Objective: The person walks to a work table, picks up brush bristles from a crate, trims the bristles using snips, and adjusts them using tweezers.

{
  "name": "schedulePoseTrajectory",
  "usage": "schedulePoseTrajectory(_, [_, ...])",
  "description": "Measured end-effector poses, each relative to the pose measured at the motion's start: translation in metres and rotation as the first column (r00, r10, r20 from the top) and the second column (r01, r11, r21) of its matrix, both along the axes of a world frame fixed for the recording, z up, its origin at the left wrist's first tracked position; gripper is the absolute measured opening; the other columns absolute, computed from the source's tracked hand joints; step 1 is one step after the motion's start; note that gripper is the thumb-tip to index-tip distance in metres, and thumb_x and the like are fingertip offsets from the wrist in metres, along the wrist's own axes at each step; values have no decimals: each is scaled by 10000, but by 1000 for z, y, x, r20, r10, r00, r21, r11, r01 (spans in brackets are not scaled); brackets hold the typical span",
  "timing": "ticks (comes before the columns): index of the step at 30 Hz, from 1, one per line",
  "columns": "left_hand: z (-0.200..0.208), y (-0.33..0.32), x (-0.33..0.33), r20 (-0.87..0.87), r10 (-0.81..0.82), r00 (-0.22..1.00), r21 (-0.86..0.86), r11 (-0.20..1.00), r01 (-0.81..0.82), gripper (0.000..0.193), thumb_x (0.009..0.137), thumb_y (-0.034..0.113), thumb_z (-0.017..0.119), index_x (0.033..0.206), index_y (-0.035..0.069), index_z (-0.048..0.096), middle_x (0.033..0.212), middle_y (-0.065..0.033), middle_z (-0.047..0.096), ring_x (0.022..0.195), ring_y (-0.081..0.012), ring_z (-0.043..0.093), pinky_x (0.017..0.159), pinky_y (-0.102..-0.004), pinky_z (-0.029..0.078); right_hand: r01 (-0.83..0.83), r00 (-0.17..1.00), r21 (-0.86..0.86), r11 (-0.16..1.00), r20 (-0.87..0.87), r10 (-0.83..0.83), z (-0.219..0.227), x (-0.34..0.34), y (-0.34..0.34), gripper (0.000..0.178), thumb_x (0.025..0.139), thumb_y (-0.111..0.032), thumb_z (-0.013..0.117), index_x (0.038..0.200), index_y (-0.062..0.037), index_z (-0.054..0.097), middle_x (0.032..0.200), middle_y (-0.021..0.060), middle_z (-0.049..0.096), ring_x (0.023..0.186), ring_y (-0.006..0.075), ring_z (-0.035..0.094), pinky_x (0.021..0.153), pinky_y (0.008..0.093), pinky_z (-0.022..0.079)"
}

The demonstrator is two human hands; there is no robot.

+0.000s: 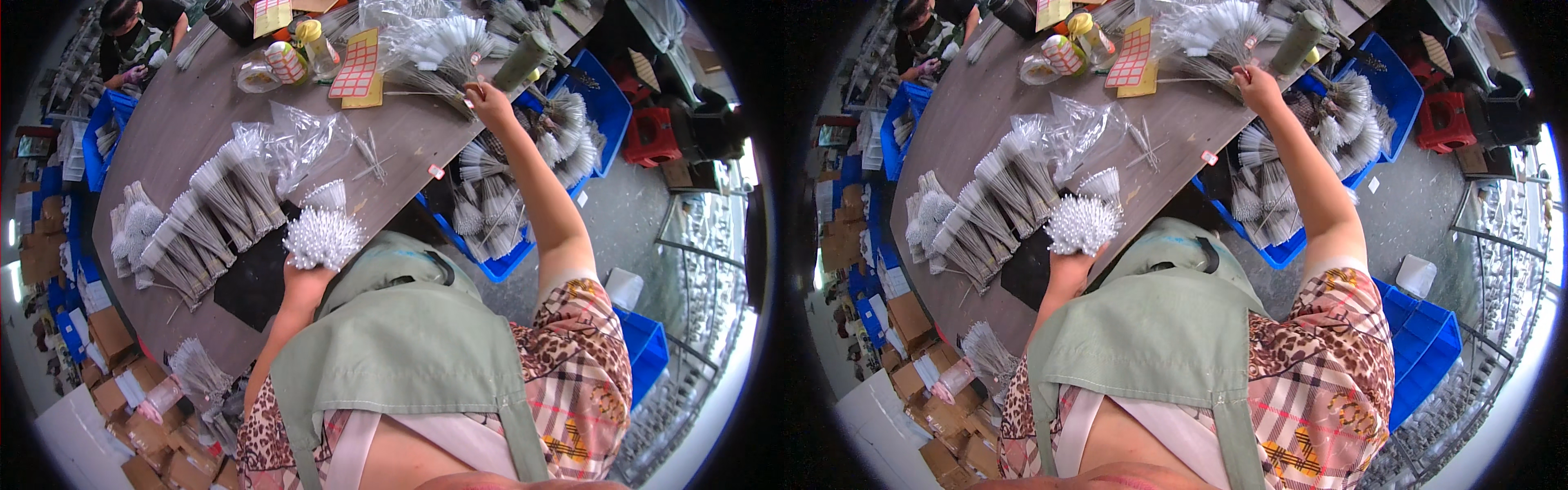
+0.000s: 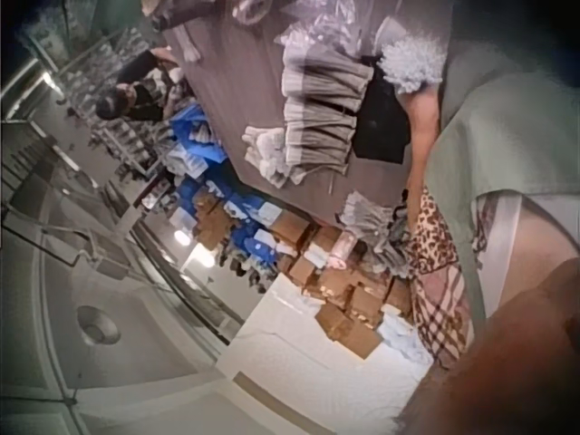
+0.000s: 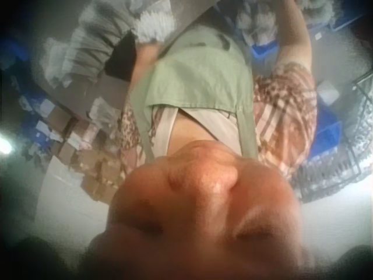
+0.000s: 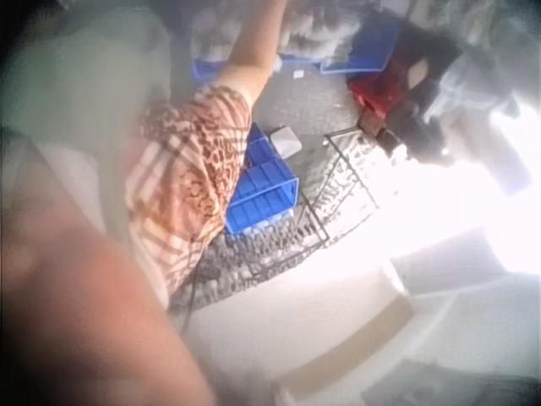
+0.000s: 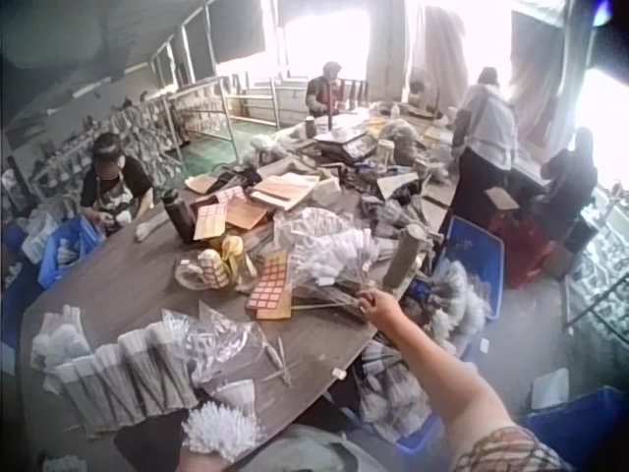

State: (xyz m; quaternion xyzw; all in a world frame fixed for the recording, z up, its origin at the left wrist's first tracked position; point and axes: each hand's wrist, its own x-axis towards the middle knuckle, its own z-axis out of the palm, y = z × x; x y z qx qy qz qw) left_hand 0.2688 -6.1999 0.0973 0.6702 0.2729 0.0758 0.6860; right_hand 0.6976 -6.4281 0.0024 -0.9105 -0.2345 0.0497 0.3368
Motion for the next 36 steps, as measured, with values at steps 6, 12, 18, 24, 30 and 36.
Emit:
schedulePoseTrajectory(6, [16, -4, 8, 103, -91, 991, -57, 994, 97, 526, 744, -58, 726, 1230, 0, 534, 1186, -94, 601, 1072, -187, 575, 951, -351, 439, 129, 634, 304, 944, -757, 157, 87, -162, 0, 329, 993, -345, 443, 1131, -69, 555, 699, -19, 464, 568, 62, 396, 483, 218, 332])
schedulePoseTrajectory(12, [15, 2, 8, 91, -217, 972, 236, 953, 191, 433, 722, 51, 749, 1123, 37, 586, 1049, -63, 665, 975, -157, 627, 870, -295, 475, 19, 541, 396, 918, -776, 324, 148, -240, 2, 414, 1024, -382, 337, 1120, -49, 564, 696, -43, 407, 569, 51, 340, 505, 203, 306])
schedulePoseTrajectory(18, [22, 3, -1, 89, -261, 961, 352, 911, 215, 430, 720, 18, 743, 1123, 37, 594, 1038, -45, 661, 967, -139, 619, 872, -280, 477, -235, 652, 404, 884, -609, 451, 195, -280, 15, 352, 993, -324, 469, 1129, -16, 570, 766, -60, 460, 697, 38, 383, 610, 193, 341])
schedulePoseTrajectory(24, [20, 4, -5, 127, -202, 971, 295, 943, 157, 378, 731, -36, 700, 1093, 26, 611, 1027, -38, 658, 953, -123, 608, 859, -271, 476, -299, 465, 496, 815, -670, 578, 206, -300, 29, 385, 988, -358, 468, 1120, -10, 567, 734, -62, 466, 670, 32, 399, 595, 201, 357])
schedulePoseTrajectory(30, [-7, 15, -5, 231, 112, 967, -480, 877, 13, 301, 760, -24, 668, 1053, 22, 618, 998, -51, 651, 915, -153, 613, 850, -290, 479, -391, 380, 496, 775, -680, 627, 211, -310, 42, 401, 993, -367, 452, 1067, -7, 614, 650, -77, 428, 583, 28, 354, 532, 198, 296])
schedulePoseTrajectory(36, [0, 18, -5, 253, 104, 962, -92, 992, -84, 404, 713, 36, 742, 1085, 45, 584, 1022, -73, 624, 940, -195, 611, 857, -310, 476, -343, 242, 535, 772, -744, 623, 216, -315, 54, 385, 992, -340, 462, 1031, -2, 642, 703, -30, 514, 663, 52, 437, 600, 227, 373])
